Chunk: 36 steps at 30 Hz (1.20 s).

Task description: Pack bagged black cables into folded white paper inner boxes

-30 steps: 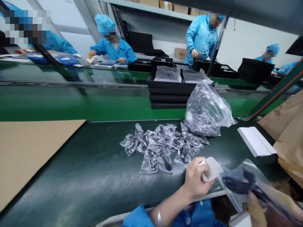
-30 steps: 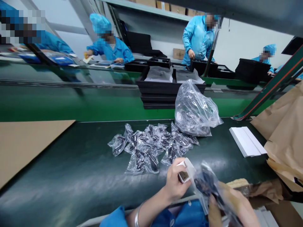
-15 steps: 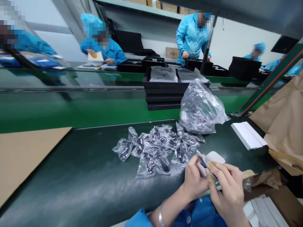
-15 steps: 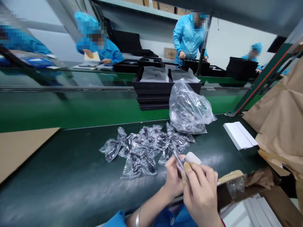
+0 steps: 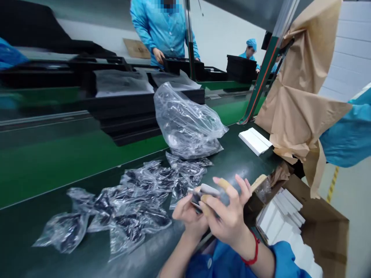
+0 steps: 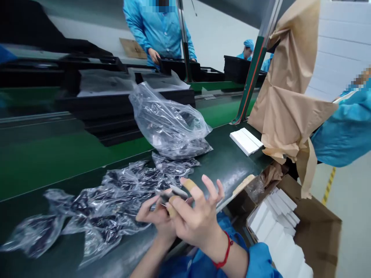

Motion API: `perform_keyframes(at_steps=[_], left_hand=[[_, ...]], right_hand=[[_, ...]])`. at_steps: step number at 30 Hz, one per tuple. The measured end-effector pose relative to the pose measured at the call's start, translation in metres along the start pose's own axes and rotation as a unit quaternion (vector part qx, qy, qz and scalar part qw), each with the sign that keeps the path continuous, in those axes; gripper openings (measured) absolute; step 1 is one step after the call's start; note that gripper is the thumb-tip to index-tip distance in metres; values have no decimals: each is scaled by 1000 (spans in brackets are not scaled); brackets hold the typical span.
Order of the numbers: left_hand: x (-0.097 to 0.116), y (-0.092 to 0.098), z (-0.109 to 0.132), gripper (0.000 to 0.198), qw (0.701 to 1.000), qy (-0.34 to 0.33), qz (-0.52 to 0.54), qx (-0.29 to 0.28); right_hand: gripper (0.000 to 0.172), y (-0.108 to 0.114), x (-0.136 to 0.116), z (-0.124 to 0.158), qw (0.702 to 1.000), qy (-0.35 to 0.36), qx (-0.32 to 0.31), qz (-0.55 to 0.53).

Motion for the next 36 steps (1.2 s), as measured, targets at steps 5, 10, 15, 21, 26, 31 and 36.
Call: perform_keyframes(at_steps=[5, 10, 15, 21, 26, 31, 36], left_hand=[[0, 1, -3, 47, 999, 6, -28, -23], [2, -7, -10, 32, 995, 26, -60, -73], [-1, -22, -12, 30, 984, 96, -81, -129], [-3, -37, -3, 53, 968, 145, -45, -201], [1, -35, -5, 54, 967, 132, -50, -211], [3, -33, -3, 51, 967, 133, -34, -213], [-2, -35, 0, 53, 962, 159, -13, -223]], right_hand=[[25, -17, 2, -1, 993, 10, -117, -9], [22, 3, 27, -3, 978, -74, -53, -189], [38, -13, 79, 16, 840, -355, -76, -403], [33, -28, 80, 17, 810, -362, -214, -409], [26, -30, 70, 12, 819, -315, -252, -408], [27, -25, 57, 8, 891, -239, -205, -328], [34, -23, 42, 7, 944, -133, -191, -236]])
Point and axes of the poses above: each hand's wrist, its own z-axis away from the middle knuckle, its own y-axis out of the back of the hand, x = y × z, the point moved 9 cm from there along -z, towards the middle knuckle, and after that the axes turned 6 degrees about -z, right-handed, at the moved point
